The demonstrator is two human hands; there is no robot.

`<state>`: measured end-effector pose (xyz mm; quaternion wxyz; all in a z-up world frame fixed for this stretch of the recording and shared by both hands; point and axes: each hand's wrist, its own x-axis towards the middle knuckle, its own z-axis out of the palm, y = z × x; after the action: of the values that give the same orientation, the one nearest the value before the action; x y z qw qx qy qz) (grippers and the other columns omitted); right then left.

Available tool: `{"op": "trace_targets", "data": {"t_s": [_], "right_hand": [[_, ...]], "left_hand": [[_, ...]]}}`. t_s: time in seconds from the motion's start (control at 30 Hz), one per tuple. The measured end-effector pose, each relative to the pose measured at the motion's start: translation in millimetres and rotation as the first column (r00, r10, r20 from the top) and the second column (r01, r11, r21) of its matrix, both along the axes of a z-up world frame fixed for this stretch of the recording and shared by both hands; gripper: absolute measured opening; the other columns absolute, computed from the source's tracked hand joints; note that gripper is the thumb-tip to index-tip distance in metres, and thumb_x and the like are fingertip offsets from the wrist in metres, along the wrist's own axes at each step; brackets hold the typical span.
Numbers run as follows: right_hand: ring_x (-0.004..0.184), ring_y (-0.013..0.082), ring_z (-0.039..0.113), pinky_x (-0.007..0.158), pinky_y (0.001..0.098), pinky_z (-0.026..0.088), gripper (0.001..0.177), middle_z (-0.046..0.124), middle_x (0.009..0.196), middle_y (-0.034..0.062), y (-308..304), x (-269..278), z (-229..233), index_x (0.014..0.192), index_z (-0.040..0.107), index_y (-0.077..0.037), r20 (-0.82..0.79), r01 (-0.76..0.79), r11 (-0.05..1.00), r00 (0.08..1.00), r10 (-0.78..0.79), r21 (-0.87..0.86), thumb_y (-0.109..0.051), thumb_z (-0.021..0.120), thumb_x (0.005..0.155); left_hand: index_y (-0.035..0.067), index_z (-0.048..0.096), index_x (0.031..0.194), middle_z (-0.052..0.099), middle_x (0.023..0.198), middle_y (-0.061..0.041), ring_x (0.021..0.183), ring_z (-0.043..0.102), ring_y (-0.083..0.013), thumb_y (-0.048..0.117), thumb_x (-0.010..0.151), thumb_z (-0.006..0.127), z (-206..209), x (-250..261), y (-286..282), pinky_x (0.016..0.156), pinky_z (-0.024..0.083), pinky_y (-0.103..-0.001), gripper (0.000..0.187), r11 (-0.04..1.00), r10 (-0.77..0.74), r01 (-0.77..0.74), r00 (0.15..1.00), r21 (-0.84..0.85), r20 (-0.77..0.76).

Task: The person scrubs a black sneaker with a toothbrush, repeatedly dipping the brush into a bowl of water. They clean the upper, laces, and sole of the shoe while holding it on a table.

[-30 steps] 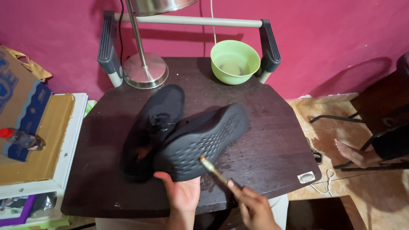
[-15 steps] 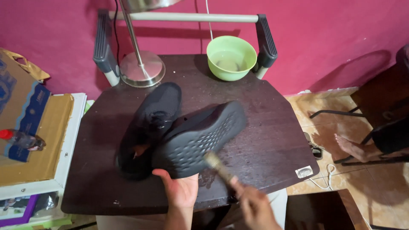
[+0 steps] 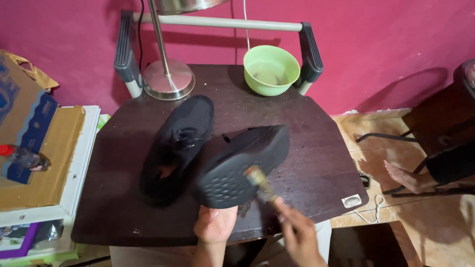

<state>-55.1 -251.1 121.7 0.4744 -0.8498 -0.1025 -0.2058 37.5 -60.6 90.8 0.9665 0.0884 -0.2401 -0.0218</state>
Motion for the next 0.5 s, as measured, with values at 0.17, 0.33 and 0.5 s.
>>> {"op": "trace_targets", "data": {"t_s": [0.17,0.33,0.5], "right_hand": [[0.066,0.0103,0.058,0.06,0.0256,0.046,0.037,0.08,0.092,0.0041,11,-13,-22,0.13,0.07,-0.007,-0.033,0.074,0.995,0.997,-0.072,0.06,-0.009,0.061,0.094],[0.109,0.0198,0.072,0.091,0.0321,0.056,0.022,0.074,0.128,0.0116,-35,16,-25,0.11,0.061,-0.011,-0.031,0.178,0.984,0.983,-0.179,-0.032,0.0,0.055,0.093],[0.058,0.0109,0.042,0.057,0.0243,0.04,0.052,0.064,0.078,-0.0004,-47,24,-10,0.145,0.061,-0.016,-0.074,0.399,0.91,0.91,-0.409,-0.115,-0.001,0.056,0.095]], "left_hand": [[0.005,0.058,0.132,0.055,0.144,-0.021,0.134,0.05,-0.0375,0.017,0.091,0.07,-1,3,-7,0.112,0.036,-0.059,0.044,0.984,0.156,-0.134,0.967,0.119,-0.199],[0.004,0.049,0.147,0.058,0.144,-0.019,0.132,0.054,-0.036,0.024,0.097,0.073,29,-1,-1,0.109,0.042,-0.059,0.059,0.977,0.181,-0.138,0.941,0.161,-0.287],[0.009,0.037,0.16,0.038,0.164,-0.009,0.153,0.03,-0.0299,0.039,0.113,0.038,41,-4,18,0.126,0.011,-0.057,0.055,0.999,-0.039,0.035,0.992,-0.036,-0.119]]}}
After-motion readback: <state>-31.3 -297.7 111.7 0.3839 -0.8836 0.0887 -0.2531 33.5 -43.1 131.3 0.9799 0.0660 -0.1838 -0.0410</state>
